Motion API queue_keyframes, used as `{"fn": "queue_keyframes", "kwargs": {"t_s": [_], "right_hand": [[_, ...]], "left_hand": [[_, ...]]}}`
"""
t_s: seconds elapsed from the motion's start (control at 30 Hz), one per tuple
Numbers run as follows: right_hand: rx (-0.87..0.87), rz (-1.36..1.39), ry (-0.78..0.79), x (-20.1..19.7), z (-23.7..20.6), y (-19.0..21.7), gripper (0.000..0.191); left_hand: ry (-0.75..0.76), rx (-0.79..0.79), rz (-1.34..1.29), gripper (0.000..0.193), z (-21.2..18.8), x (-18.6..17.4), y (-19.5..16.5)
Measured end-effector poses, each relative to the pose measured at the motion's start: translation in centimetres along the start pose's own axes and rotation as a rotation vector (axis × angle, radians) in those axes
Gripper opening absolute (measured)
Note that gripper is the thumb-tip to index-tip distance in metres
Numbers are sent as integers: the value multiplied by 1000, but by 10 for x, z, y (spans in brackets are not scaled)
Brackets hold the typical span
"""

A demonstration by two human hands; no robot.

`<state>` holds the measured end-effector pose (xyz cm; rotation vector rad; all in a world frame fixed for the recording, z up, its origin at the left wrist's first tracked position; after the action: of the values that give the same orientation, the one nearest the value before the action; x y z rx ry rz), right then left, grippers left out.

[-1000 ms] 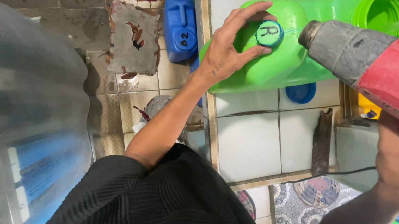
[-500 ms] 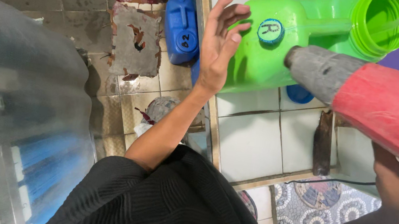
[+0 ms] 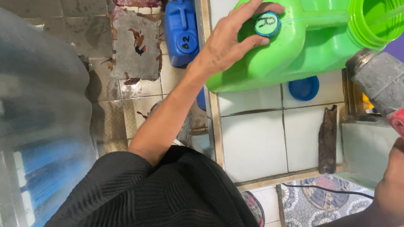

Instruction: The person fills a green plastic container with water from a tap, applies a sticker to the cap, and uses a heat gun to shrink the sticker. The person then places a blue lid on the container and uses the heat gun to seal it.

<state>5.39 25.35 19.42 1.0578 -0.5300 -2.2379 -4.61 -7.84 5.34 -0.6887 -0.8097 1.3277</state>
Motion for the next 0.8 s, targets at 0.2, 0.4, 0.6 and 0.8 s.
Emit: {"fn": "queue_keyframes", "kwargs": {"t_s": [0.2, 0.4, 0.6, 0.8], "right_hand": [[-121, 17, -49, 1, -20, -34, 44], [-97, 109, -79, 22, -49, -67, 60], [-62, 156, -31, 34, -66, -65, 67], [-93, -5, -116, 25, -67, -55, 59]], "left_hand": [[-139, 30, -61, 73, -2, 1, 15], [-392, -14, 18, 81, -14, 5, 15], [-195, 76, 56, 88, -16, 1, 3], [-6, 19, -209, 52, -9, -24, 4]]}}
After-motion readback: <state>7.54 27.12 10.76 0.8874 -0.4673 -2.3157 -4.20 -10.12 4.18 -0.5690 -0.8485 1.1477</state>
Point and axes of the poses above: each hand's wrist, its own z-axis towards the middle knuckle, its own x-axis out of the palm, y = z × x, the point moved 9 cm from there along z, towards the middle knuckle, and after that the axes turned 8 degrees about -z, right-handed, at the moved point
